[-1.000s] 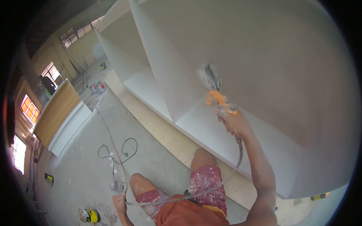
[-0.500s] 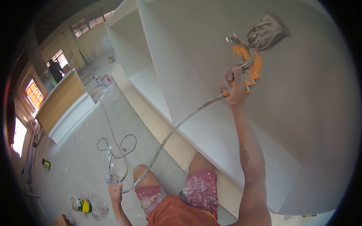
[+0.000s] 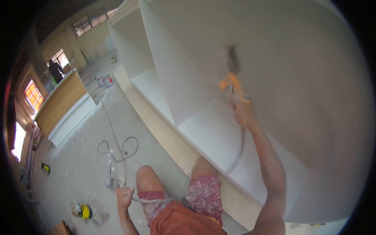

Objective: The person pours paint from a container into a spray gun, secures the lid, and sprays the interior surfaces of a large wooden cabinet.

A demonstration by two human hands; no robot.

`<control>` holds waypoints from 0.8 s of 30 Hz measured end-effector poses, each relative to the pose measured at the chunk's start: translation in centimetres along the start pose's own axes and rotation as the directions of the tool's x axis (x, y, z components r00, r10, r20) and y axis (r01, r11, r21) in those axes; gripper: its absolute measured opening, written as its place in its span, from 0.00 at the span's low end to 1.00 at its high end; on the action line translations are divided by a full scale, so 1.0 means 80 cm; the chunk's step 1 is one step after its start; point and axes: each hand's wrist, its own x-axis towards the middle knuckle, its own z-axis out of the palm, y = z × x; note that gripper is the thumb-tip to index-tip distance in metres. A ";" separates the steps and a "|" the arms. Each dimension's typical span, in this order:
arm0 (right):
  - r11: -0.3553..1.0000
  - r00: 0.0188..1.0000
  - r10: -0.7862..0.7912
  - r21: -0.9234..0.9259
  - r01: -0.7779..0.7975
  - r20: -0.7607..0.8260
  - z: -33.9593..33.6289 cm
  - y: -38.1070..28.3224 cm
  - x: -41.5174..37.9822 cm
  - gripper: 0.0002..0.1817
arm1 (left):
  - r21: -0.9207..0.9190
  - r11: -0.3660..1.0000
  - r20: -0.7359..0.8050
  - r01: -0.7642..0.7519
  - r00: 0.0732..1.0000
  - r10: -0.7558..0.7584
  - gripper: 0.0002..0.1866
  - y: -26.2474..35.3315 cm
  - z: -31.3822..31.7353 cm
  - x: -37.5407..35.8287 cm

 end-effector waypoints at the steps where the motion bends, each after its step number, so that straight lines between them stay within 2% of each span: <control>1: 0.970 0.997 -0.077 0.228 0.080 -0.025 0.008 -0.011 0.012 0.15 | 0.046 0.999 0.022 -0.008 1.000 0.007 0.26 -0.001 0.002 0.000; 3: 0.840 0.954 -0.270 0.453 0.300 -0.132 0.017 -0.031 0.036 0.15 | 0.043 0.999 0.000 -0.010 1.000 0.010 0.26 0.002 0.004 0.000; 4: 0.837 0.952 -0.276 0.454 0.304 -0.130 0.017 -0.040 0.047 0.15 | 0.042 0.999 -0.019 -0.013 1.000 0.013 0.26 0.004 0.005 0.001; 5: 0.709 0.867 -0.478 0.522 0.475 -0.139 0.016 -0.048 0.056 0.16 | 0.042 0.999 -0.023 -0.015 1.000 0.016 0.26 0.004 0.004 0.002; 6: 0.542 0.739 -0.653 0.580 0.608 -0.165 0.016 -0.052 0.060 0.16 | 0.072 0.997 -0.035 -0.026 0.999 0.028 0.24 0.003 0.003 0.002; 7: 0.542 0.738 -0.655 0.579 0.609 -0.163 0.011 -0.047 0.065 0.16 | 0.101 0.994 -0.046 -0.035 0.998 0.039 0.23 0.001 0.003 0.002; 9: 0.719 0.805 -0.587 0.515 0.467 0.089 -0.014 -0.024 0.080 0.19 | 0.080 0.996 -0.057 -0.037 0.997 0.042 0.23 0.004 0.001 0.003; 10: 0.723 0.807 -0.584 0.510 0.466 0.091 -0.027 0.003 0.088 0.19 | 0.065 0.997 -0.065 -0.041 0.997 0.045 0.23 0.005 0.001 0.002; 11: 0.916 0.941 -0.313 0.302 0.264 0.129 -0.041 0.038 0.096 0.19 | 0.060 0.997 -0.064 -0.041 0.997 0.044 0.23 0.004 0.002 0.001; 12: 0.997 0.995 -0.014 0.078 0.007 0.096 -0.049 0.061 0.092 0.19 | 0.063 0.997 -0.051 -0.036 0.998 0.040 0.23 0.003 0.002 0.000; 13: 0.972 0.996 0.042 -0.234 -0.022 0.079 -0.042 0.043 0.052 0.19 | 0.066 0.997 -0.037 -0.031 0.999 0.033 0.23 0.002 0.003 -0.002; 14: 0.851 0.995 0.088 -0.522 -0.051 0.047 -0.032 0.022 0.013 0.19 | 0.062 0.998 -0.035 -0.029 0.999 0.031 0.23 0.003 0.004 -0.002; 15: 0.850 0.995 0.090 -0.525 -0.053 0.045 -0.033 0.031 0.002 0.19 | 0.048 0.999 -0.020 -0.026 0.999 0.027 0.24 0.003 0.006 -0.002; 17: 0.872 0.966 0.189 -0.483 -0.081 0.178 -0.033 0.047 -0.007 0.18 | 0.033 0.999 -0.004 -0.020 1.000 0.020 0.24 0.005 0.006 -0.004; 18: 0.871 0.966 0.188 -0.484 -0.081 0.178 -0.033 0.049 -0.003 0.18 | 0.040 0.999 0.007 -0.032 0.999 0.031 0.24 0.008 0.006 -0.003; 20: 0.916 0.999 0.036 -0.401 -0.029 0.009 -0.030 0.049 0.010 0.19 | 0.050 0.998 0.015 -0.041 0.999 0.040 0.25 0.011 0.007 0.002; 22: 0.997 0.997 -0.026 -0.078 0.020 -0.072 -0.023 0.014 0.015 0.18 | 0.071 0.997 0.023 -0.028 0.999 0.026 0.25 0.013 0.005 0.006; 23: 0.983 0.990 -0.068 0.160 0.087 -0.123 -0.015 -0.002 0.025 0.15 | 0.072 0.997 0.022 -0.027 0.999 0.026 0.25 0.014 0.004 0.007; 24: 0.910 0.978 -0.098 0.383 0.162 -0.182 -0.009 -0.017 0.038 0.13 | 0.075 0.997 0.016 -0.033 0.999 0.032 0.25 0.017 0.003 0.010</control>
